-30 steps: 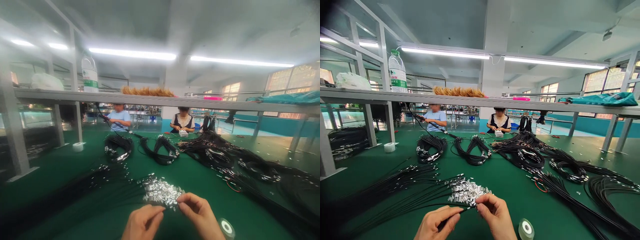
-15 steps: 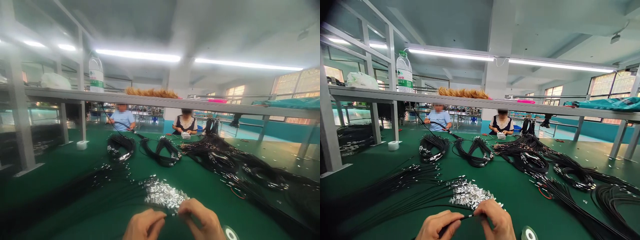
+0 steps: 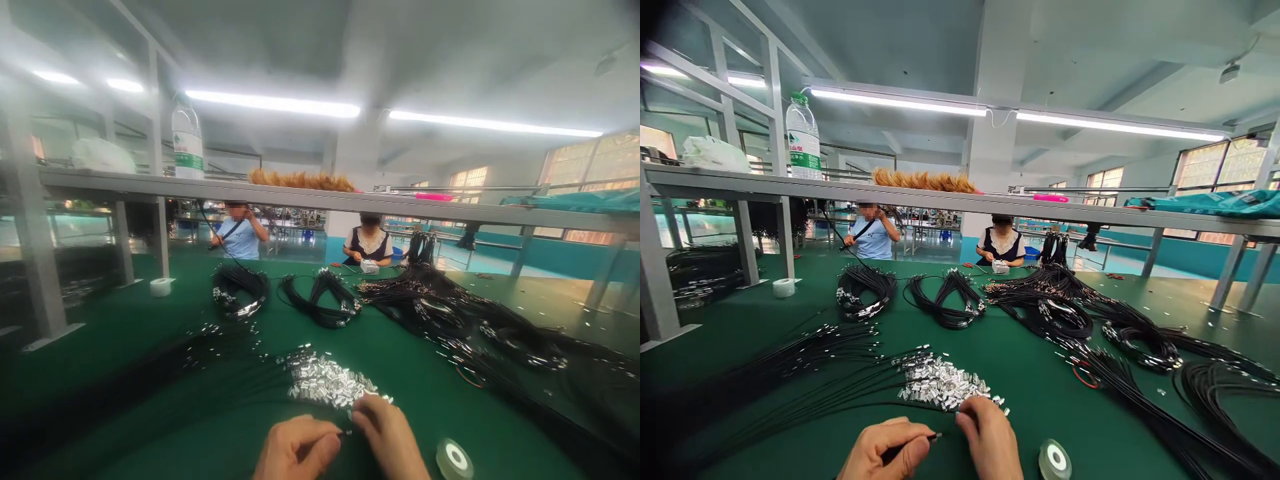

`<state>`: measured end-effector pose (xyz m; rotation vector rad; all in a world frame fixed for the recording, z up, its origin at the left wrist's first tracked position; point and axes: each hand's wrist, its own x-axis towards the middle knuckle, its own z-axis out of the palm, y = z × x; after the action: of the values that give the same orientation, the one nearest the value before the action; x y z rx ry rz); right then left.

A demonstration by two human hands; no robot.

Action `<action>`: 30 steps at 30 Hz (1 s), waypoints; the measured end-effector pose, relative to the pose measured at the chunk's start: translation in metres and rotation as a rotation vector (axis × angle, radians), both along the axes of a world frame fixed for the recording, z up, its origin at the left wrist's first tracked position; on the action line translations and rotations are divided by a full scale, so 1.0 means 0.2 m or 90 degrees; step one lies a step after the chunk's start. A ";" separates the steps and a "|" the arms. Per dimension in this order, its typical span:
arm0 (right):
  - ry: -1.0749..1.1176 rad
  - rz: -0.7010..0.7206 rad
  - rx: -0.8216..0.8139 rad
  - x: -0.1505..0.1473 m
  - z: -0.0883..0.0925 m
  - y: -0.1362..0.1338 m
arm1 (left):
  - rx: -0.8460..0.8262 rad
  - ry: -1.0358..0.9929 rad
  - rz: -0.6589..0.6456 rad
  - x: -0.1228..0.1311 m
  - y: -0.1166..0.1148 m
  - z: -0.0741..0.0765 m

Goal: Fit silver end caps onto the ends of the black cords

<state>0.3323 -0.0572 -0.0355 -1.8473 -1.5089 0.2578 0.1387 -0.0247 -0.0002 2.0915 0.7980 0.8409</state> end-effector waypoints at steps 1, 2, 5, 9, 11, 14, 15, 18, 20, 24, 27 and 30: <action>-0.030 -0.017 -0.012 -0.02 -0.04 0.02 | 0.004 0.003 0.002 0.00 0.00 0.00; -0.045 -0.034 -0.018 -0.04 -0.07 0.04 | -0.002 -0.001 0.006 0.00 0.01 -0.01; -0.063 -0.069 -0.024 -0.10 -0.09 0.07 | -0.079 -0.057 0.011 0.00 0.00 -0.02; -0.033 -0.041 -0.018 -0.06 -0.03 0.05 | -0.105 -0.126 0.023 -0.01 -0.02 0.00; 0.034 0.010 0.009 -0.01 0.00 0.03 | -0.119 -0.136 0.040 -0.01 -0.02 0.01; 0.216 0.090 0.052 0.03 0.04 0.00 | -0.153 -0.133 0.041 -0.01 -0.01 0.02; 0.287 0.115 0.064 0.04 0.06 -0.01 | -0.148 -0.131 0.036 -0.01 -0.01 0.02; 0.485 0.188 0.085 0.01 0.13 -0.04 | -0.104 -0.114 0.028 0.00 -0.02 0.02; 0.559 0.212 0.090 -0.01 0.17 -0.06 | -0.102 -0.115 0.038 0.00 -0.03 0.03; 0.543 0.188 0.111 -0.02 0.20 -0.07 | -0.148 -0.161 0.070 0.01 -0.06 0.06; 0.603 0.194 0.116 -0.01 0.17 -0.06 | -0.185 -0.180 0.073 0.01 -0.07 0.08; 0.621 0.226 0.115 -0.01 0.16 -0.05 | -0.222 -0.187 0.062 0.01 -0.07 0.09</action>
<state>0.3305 -0.0681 -0.0036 -1.0141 -1.0709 0.9870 0.1401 -0.0396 0.0180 1.5920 0.8228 0.9586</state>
